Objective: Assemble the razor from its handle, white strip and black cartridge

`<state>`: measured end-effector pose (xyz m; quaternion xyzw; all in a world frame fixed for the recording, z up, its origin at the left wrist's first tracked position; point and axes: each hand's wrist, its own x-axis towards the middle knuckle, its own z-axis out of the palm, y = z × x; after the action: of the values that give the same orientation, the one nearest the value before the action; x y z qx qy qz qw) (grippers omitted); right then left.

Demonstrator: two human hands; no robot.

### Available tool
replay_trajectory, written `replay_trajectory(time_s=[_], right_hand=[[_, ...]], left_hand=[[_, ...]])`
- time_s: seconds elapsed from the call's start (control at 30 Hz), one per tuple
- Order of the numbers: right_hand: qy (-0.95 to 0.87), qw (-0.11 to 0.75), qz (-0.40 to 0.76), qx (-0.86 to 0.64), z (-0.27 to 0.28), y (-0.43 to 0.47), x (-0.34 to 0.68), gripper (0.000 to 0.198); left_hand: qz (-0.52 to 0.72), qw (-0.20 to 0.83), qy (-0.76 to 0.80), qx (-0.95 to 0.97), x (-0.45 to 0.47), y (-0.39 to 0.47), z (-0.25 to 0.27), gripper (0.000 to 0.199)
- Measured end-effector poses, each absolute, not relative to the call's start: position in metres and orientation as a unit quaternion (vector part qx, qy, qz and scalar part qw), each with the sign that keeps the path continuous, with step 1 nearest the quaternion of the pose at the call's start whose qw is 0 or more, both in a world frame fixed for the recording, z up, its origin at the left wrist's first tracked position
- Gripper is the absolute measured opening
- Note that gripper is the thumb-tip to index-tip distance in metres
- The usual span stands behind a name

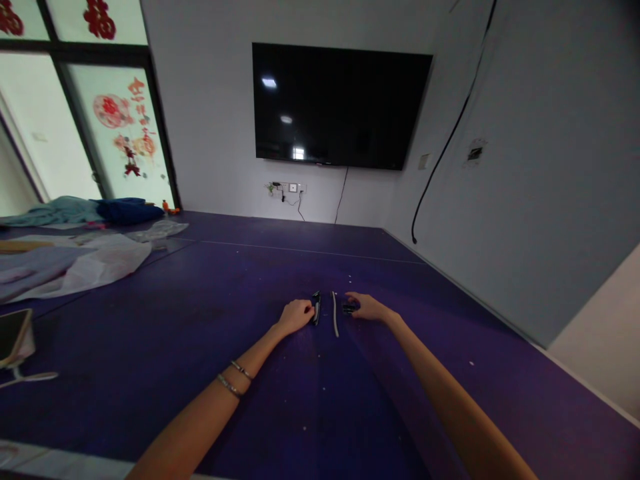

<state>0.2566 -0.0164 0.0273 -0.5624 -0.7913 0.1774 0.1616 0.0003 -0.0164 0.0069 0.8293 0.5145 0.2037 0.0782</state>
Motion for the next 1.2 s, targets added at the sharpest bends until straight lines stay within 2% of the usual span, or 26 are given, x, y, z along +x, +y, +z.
replay_trajectory(time_s=[0.2,0.33,0.47,0.6,0.7,0.87,1.0,1.2], right_hand=[[-0.798,0.197,0.158,-0.547,0.02,-0.014,0.263,0.069],[-0.792,0.233,0.112,-0.553,0.013,-0.019,0.275,0.058],[-0.77,0.216,0.028,-0.6,0.006,-0.031,0.291,0.043],[-0.743,0.195,-0.025,-0.64,-0.004,-0.041,0.305,0.04],[-0.725,0.194,-0.025,-0.66,-0.014,-0.043,0.311,0.04],[-0.714,0.199,-0.032,-0.67,-0.022,-0.044,0.311,0.039],[-0.713,0.203,-0.036,-0.67,-0.02,-0.045,0.31,0.04],[-0.715,0.213,-0.029,-0.665,-0.02,-0.047,0.31,0.04]], left_hand=[[0.213,0.081,0.506,0.832,0.0,-0.015,0.006,0.028],[0.226,0.082,0.505,0.829,-0.001,-0.013,0.006,0.031],[0.285,0.047,0.556,0.78,-0.011,-0.005,0.009,0.033],[0.313,-0.004,0.581,0.751,-0.032,0.008,0.011,0.031],[0.285,-0.026,0.573,0.768,-0.047,0.016,0.008,0.03],[0.215,-0.053,0.58,0.784,-0.056,0.023,-0.003,0.041],[0.166,-0.032,0.576,0.8,-0.056,0.026,-0.008,0.042],[0.162,-0.023,0.578,0.799,-0.058,0.027,-0.008,0.042]])
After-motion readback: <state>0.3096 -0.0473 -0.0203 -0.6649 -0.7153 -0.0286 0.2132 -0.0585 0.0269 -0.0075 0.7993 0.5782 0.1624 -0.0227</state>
